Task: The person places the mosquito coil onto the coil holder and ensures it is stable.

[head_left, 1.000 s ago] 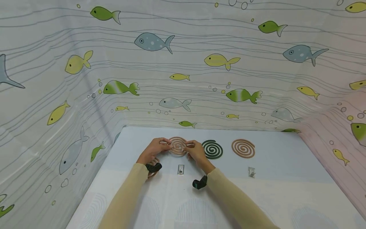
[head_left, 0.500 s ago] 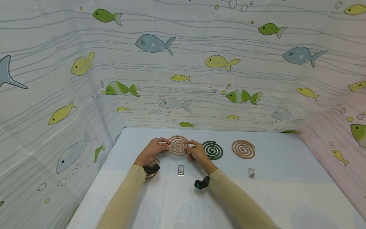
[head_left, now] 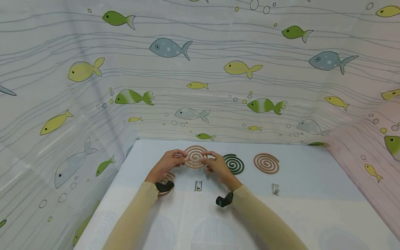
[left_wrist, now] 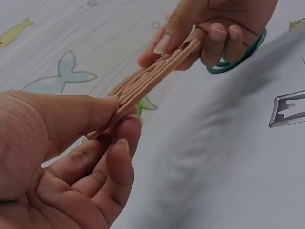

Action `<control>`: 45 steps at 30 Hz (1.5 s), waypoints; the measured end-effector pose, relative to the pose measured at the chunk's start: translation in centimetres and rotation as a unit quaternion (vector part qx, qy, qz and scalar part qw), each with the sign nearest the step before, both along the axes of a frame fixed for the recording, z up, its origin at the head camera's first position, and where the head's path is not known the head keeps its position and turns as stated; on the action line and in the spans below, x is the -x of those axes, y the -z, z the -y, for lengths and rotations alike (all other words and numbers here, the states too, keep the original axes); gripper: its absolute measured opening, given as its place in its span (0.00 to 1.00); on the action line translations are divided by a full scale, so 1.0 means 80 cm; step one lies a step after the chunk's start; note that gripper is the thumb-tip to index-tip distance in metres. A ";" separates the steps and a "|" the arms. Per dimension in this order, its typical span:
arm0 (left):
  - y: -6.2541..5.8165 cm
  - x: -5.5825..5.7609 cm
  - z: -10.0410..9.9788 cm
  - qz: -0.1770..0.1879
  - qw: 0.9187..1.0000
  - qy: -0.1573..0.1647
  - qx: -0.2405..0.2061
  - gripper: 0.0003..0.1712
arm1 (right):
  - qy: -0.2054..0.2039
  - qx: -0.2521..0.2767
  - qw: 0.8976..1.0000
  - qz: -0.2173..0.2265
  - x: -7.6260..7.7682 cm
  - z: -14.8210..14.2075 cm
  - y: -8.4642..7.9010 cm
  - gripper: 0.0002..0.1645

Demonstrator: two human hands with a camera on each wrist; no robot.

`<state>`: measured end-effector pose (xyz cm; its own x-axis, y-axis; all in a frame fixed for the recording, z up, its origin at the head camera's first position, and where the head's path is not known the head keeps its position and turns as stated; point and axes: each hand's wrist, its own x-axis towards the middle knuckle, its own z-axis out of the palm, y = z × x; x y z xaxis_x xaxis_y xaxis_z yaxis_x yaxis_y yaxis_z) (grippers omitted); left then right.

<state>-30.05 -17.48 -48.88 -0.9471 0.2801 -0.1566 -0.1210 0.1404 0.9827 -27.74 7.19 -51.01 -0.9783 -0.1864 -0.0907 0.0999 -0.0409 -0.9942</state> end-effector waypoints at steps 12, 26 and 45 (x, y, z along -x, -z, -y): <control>-0.012 -0.011 -0.002 -0.009 0.999 0.044 -0.006 0.17 | -0.050 -0.015 0.998 -0.031 -0.007 -0.019 -0.011 0.22; -0.018 -0.026 -0.012 -0.050 0.997 0.042 0.029 0.16 | -0.049 -0.031 0.997 -0.045 -0.014 -0.021 -0.010 0.20; -0.014 -0.053 -0.008 -0.073 0.994 0.062 0.045 0.15 | -0.052 -0.055 0.996 -0.050 -0.046 -0.022 -0.013 0.20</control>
<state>-25.83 -16.81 -47.73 -0.9210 0.3866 -0.0486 0.0464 0.2325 0.9715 -24.09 8.96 -49.97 -0.9594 -0.2813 -0.0193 -0.0016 0.0741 -0.9972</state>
